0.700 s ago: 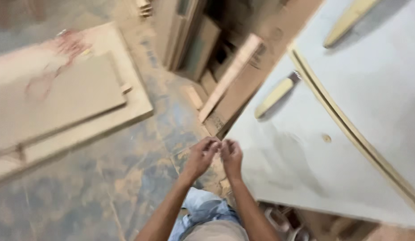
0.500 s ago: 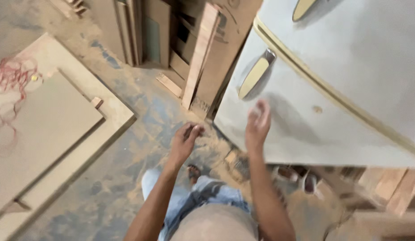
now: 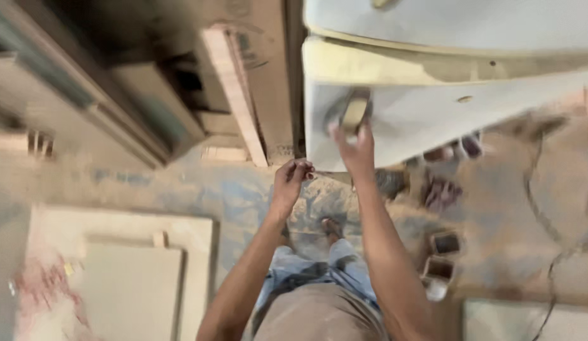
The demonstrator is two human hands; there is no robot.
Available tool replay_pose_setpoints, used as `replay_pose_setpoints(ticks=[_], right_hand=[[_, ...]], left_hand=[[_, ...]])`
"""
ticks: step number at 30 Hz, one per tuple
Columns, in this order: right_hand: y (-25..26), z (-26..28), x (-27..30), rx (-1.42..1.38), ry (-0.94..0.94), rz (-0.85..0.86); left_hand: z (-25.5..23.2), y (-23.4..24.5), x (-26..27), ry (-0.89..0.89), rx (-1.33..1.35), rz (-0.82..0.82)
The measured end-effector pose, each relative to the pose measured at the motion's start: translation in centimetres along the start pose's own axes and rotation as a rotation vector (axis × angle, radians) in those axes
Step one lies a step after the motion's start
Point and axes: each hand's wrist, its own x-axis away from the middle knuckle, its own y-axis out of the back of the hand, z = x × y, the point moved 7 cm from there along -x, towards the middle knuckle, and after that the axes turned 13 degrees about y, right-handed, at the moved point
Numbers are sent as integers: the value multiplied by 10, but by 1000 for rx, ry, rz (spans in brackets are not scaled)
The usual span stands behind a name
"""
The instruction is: The person retrieves a circular saw from a cabinet and plugs it into a power source. They then measure a wooden plank with a tape measure, adjust the saw blade depth, and mark the wood with a pencil and square before preparing to cut.
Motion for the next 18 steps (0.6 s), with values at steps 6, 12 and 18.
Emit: replay_pose_setpoints(ticks=[6, 12, 18], right_hand=[[62, -34, 206, 48, 22, -557], [83, -97, 332, -262, -138, -930], [155, -56, 353, 58, 89, -994]], left_hand=[[17, 4, -22, 147, -177, 196], [36, -102, 49, 217, -133, 662], [60, -174, 153, 78, -541, 814]])
